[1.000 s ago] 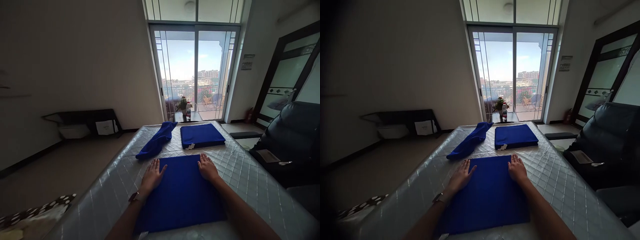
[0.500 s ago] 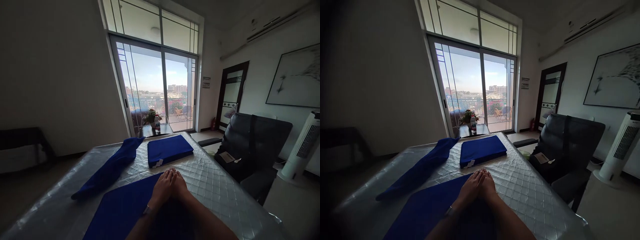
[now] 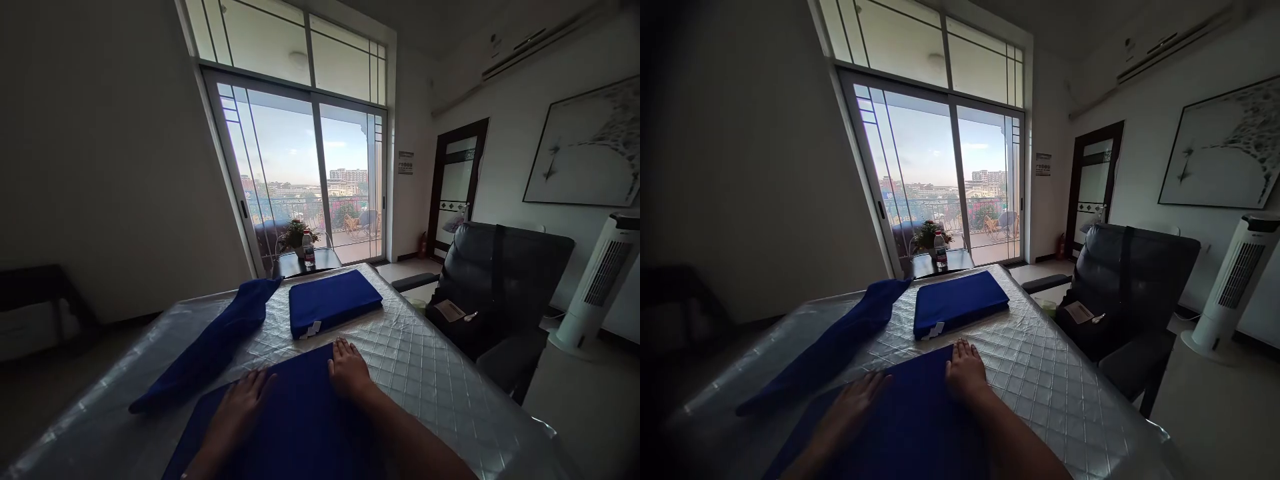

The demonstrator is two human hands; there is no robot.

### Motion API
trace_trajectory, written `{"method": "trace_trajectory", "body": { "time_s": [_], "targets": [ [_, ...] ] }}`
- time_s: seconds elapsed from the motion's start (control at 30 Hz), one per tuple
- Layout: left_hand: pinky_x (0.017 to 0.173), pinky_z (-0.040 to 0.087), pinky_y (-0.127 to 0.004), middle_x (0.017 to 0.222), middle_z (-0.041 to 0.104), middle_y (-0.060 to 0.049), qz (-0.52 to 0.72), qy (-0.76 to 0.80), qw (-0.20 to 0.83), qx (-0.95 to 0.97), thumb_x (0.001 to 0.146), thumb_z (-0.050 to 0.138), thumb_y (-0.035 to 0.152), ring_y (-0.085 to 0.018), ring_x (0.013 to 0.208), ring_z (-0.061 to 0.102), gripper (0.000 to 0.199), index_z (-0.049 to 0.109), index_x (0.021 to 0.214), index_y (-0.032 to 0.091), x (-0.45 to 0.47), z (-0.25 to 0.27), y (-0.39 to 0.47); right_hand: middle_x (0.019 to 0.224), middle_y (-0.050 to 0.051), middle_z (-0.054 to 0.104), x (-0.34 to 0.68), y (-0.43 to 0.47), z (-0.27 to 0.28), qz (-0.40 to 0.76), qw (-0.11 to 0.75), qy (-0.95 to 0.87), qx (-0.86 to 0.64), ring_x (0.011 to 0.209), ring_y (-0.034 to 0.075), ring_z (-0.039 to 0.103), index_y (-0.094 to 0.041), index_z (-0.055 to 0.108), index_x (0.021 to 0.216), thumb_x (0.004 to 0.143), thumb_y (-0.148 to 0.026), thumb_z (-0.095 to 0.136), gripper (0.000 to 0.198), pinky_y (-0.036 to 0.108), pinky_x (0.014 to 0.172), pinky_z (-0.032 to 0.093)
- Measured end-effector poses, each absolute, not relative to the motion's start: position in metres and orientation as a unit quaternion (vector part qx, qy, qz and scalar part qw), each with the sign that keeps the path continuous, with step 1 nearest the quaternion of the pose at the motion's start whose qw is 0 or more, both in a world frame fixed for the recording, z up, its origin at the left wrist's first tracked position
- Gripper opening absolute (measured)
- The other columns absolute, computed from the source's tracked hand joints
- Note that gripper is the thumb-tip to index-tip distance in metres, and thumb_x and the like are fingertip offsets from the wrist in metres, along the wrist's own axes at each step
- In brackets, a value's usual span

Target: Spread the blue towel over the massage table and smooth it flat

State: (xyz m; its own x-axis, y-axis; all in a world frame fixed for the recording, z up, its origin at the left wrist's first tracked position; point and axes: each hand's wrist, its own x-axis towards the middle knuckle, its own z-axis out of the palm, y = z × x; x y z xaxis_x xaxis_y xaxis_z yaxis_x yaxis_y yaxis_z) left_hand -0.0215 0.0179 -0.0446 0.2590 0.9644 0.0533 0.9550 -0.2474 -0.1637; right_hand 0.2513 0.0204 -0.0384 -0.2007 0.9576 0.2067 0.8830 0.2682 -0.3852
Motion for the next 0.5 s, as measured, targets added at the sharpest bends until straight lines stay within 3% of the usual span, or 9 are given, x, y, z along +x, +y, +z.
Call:
{"method": "trace_trajectory", "body": {
  "time_s": [0.17, 0.3, 0.43, 0.5],
  "targets": [
    [0.119, 0.031, -0.050, 0.157, 0.042, 0.003, -0.014, -0.650, 0.058, -0.757, 0.090, 0.030, 0.026, -0.027, 0.148, 0.033, 0.060, 0.046, 0.147, 0.031, -0.068, -0.047, 0.008, 0.161, 0.017, 0.027, 0.251, 0.018, -0.035, 0.092, 0.202, -0.771, -0.596, 0.151, 0.023, 0.021, -0.002, 0.031, 0.153, 0.100, -0.037, 0.024, 0.064, 0.043, 0.124, 0.022],
    [0.121, 0.029, -0.046, 0.156, 0.044, -0.006, -0.043, -0.638, 0.055, -0.767, 0.091, 0.037, 0.034, -0.026, 0.148, 0.034, 0.058, 0.048, 0.147, 0.021, -0.072, -0.047, 0.007, 0.160, 0.016, 0.027, 0.250, 0.018, -0.034, 0.085, 0.191, -0.771, -0.601, 0.151, 0.023, 0.022, -0.005, 0.032, 0.153, 0.100, -0.035, 0.027, 0.061, 0.045, 0.123, 0.023],
    [0.121, 0.030, -0.047, 0.157, 0.042, -0.013, -0.105, -0.702, 0.024, -0.704, 0.095, 0.026, 0.057, -0.027, 0.147, 0.037, 0.073, 0.043, 0.148, 0.010, -0.080, -0.054, 0.014, 0.161, 0.016, 0.026, 0.249, 0.019, -0.033, 0.078, 0.171, -0.772, -0.607, 0.151, 0.021, 0.021, -0.006, 0.031, 0.154, 0.100, -0.035, 0.027, 0.061, 0.044, 0.123, 0.023],
    [0.119, 0.031, -0.050, 0.157, 0.042, -0.014, -0.134, -0.710, 0.029, -0.690, 0.095, 0.025, 0.059, -0.029, 0.146, 0.037, 0.074, 0.044, 0.148, 0.011, -0.086, -0.059, 0.015, 0.161, 0.016, 0.027, 0.248, 0.018, -0.031, 0.076, 0.165, -0.772, -0.609, 0.151, 0.021, 0.021, -0.006, 0.030, 0.154, 0.100, -0.035, 0.026, 0.061, 0.043, 0.123, 0.022]
  ]
}}
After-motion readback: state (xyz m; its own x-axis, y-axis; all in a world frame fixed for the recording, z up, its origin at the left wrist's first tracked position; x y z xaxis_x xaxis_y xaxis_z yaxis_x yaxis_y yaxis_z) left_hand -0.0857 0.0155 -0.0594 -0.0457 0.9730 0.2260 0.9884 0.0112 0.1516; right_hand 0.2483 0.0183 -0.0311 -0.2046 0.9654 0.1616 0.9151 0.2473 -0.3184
